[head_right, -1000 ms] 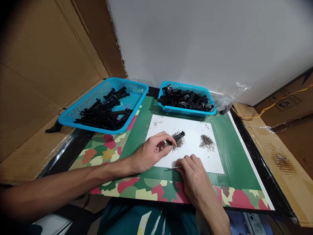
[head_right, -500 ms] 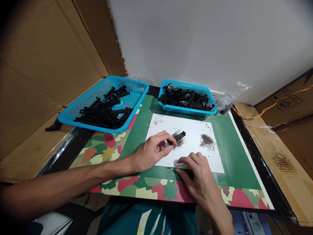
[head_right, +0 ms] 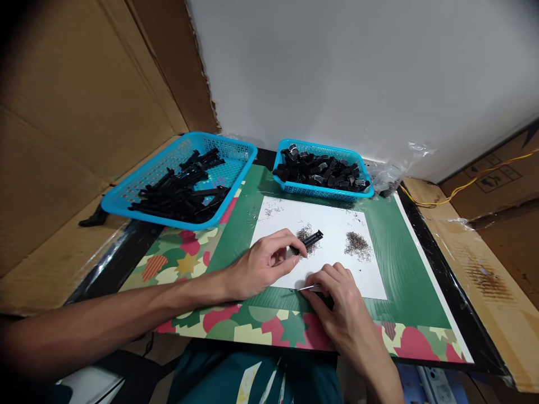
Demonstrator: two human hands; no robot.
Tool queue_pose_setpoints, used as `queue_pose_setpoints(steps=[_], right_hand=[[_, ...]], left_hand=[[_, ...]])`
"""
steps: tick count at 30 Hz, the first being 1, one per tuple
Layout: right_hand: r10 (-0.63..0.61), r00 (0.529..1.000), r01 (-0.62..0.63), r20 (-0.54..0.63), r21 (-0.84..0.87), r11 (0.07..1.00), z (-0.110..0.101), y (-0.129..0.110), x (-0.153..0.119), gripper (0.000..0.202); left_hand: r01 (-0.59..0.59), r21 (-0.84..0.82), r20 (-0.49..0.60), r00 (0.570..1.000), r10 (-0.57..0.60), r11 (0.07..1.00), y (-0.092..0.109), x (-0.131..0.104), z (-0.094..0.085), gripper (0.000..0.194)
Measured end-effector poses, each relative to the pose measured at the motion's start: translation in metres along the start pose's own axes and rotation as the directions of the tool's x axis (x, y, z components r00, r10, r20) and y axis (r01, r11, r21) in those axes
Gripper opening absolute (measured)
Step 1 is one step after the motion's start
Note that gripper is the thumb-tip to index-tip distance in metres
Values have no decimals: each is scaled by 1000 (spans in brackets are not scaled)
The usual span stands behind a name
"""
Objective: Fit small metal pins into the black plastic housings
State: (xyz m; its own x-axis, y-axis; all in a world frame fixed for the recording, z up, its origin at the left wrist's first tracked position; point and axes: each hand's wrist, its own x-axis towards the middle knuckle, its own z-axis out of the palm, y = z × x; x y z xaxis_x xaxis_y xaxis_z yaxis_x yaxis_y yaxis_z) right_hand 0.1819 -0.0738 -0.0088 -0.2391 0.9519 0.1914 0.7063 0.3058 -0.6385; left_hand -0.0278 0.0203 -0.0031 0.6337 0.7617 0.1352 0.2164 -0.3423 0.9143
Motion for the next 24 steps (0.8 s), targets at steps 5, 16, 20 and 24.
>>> queue_pose_setpoints(steps=[5, 16, 20, 24], right_hand=[[6, 997, -4, -72, 38, 999, -2, 3, 1, 14], [118, 906, 95, -407, 468, 879, 4, -18, -4, 12], [168, 855, 116, -491, 497, 860, 12, -25, 0, 13], [227, 849, 77, -477, 538, 839, 15, -23, 0, 11]], left_hand=[[-34, 4, 42, 999, 34, 999, 2, -1, -1, 16], [-59, -228, 208, 972, 107, 972, 9, -4, -2, 18], [-18, -305, 232, 968, 93, 952, 12, -7, -2, 21], [-52, -290, 195, 974, 113, 956, 12, -8, -2, 19]])
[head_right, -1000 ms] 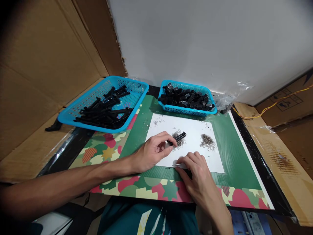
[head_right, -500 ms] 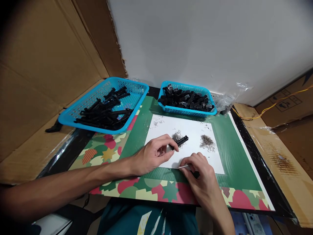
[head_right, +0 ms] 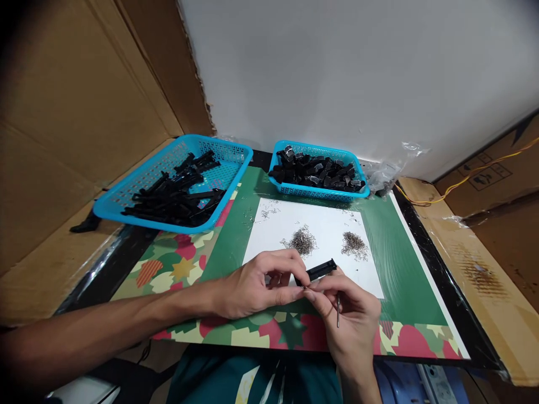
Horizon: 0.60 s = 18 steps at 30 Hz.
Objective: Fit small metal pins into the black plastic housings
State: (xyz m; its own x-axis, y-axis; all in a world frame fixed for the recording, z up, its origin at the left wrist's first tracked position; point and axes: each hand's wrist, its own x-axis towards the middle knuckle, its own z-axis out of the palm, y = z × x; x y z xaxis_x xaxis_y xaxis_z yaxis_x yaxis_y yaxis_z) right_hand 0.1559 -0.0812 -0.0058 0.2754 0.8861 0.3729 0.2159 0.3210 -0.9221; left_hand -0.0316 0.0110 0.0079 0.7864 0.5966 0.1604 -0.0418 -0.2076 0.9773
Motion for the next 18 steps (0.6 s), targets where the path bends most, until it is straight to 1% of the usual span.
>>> queue_pose_setpoints(steps=[5, 11, 14, 18], right_hand=[[65, 998, -65, 10, 57, 996, -2, 7, -1, 8], [76, 997, -77, 15, 29, 997, 0, 6, 0, 12], [71, 997, -72, 33, 19, 997, 1, 3, 0, 11], [43, 998, -43, 46, -3, 999, 1, 2, 0, 9]], left_hand=[[-7, -20, -43, 999, 6, 1000, 1, -1, 1, 18], [37, -74, -114, 993, -45, 997, 4, -1, 4, 18], [57, -67, -116, 991, -64, 996, 5, 0, 4, 17], [72, -44, -92, 993, -76, 996, 4, 0, 5, 15]])
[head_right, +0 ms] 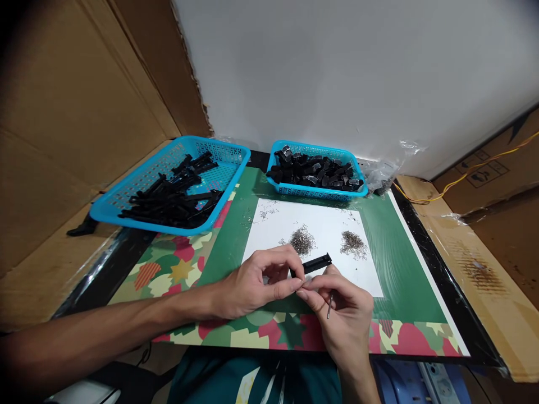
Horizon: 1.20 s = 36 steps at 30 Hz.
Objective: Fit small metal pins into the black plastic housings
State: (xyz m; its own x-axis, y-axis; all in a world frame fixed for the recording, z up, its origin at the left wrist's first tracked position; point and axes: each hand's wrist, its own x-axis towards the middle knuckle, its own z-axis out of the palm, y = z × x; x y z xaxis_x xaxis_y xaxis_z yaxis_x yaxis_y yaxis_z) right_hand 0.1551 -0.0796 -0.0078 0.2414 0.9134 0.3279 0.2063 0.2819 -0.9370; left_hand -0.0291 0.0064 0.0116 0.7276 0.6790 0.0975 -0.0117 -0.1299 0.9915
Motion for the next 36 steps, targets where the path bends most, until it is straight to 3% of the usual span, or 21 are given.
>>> queue_pose_setpoints(steps=[5, 9, 14, 18, 23, 27, 30, 36], right_hand=[[-31, 999, 30, -19, -60, 998, -1, -2, 2, 9], [-33, 999, 34, 7, -166, 986, -7, -8, 5, 1], [-58, 976, 141, 209, -410, 901, -16, -14, 8, 11], [-38, 934, 223, 354, -497, 839, -18, -14, 10, 12], [-74, 901, 317, 428, -531, 786, -19, -15, 13, 16], [-142, 878, 391, 458, -514, 764, -21, -16, 14, 15], [-156, 895, 380, 418, -532, 757, -25, -13, 15, 14], [-107, 981, 182, 161, -576, 797, -36, -1, 18, 15]], left_hand=[[7, 58, 34, 999, -8, 998, -2, 0, -2, 17], [-55, 189, 23, 998, 52, 980, -5, 1, -4, 15], [-99, 417, 47, 995, 87, 904, -6, -1, -6, 18], [-120, 567, 87, 993, 86, 815, -7, -2, -7, 21], [-157, 651, 139, 986, 86, 743, -11, -3, -8, 20], [-179, 647, 181, 980, 78, 742, -14, -3, -9, 20], [-155, 631, 181, 982, 50, 760, -13, -2, -9, 23], [-105, 593, 138, 990, 28, 798, -13, 0, -8, 38]])
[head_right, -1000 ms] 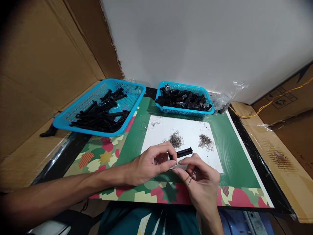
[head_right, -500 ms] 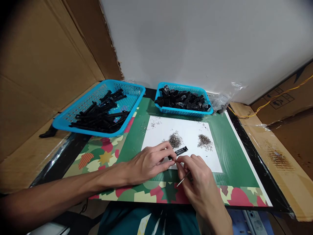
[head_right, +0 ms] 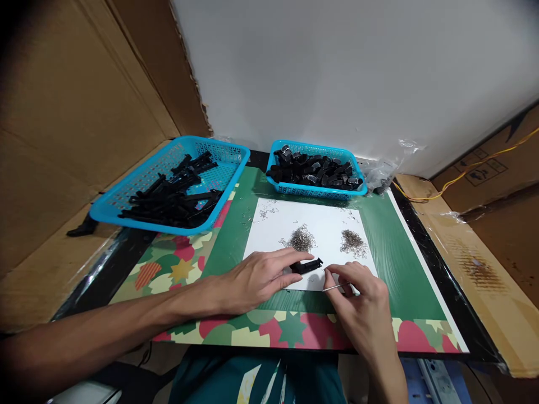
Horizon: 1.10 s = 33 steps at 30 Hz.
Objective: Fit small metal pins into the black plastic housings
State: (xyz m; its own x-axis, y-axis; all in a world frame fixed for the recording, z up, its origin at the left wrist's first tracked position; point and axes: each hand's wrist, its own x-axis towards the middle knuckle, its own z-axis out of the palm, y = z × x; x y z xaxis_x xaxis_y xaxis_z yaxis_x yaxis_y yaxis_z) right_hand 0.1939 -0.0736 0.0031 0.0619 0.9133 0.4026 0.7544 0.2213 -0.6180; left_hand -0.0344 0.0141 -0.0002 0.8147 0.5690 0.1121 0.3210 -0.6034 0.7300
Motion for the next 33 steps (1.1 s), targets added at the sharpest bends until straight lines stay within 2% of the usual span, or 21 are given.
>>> queue_pose_setpoints(steps=[5, 9, 17, 24, 28, 33], right_hand=[[115, 993, -115, -2, 24, 993, 7, 9, -2, 18], [129, 992, -129, 16, 10, 992, 14, 14, -3, 19], [23, 1000, -23, 6, -95, 995, 20, 17, -3, 19], [-83, 996, 77, -20, -188, 979, 23, 16, -5, 20], [-122, 992, 127, 37, -242, 962, 21, 14, -2, 26], [-87, 991, 109, 97, -256, 960, 19, 13, 2, 31]], left_hand=[[3, 3, 7, 1000, -3, 1000, -1, 2, 1, 38], [6, -23, 1, 1000, -6, 1000, -1, 3, 1, 38], [11, -18, 45, 999, -11, 1000, 1, 4, -1, 38], [4, -46, 27, 1000, -3, 999, -1, 2, 2, 37], [5, -23, 31, 999, -4, 1000, -2, 2, 3, 38], [6, 3, 37, 999, -6, 1000, -2, 3, 2, 39]])
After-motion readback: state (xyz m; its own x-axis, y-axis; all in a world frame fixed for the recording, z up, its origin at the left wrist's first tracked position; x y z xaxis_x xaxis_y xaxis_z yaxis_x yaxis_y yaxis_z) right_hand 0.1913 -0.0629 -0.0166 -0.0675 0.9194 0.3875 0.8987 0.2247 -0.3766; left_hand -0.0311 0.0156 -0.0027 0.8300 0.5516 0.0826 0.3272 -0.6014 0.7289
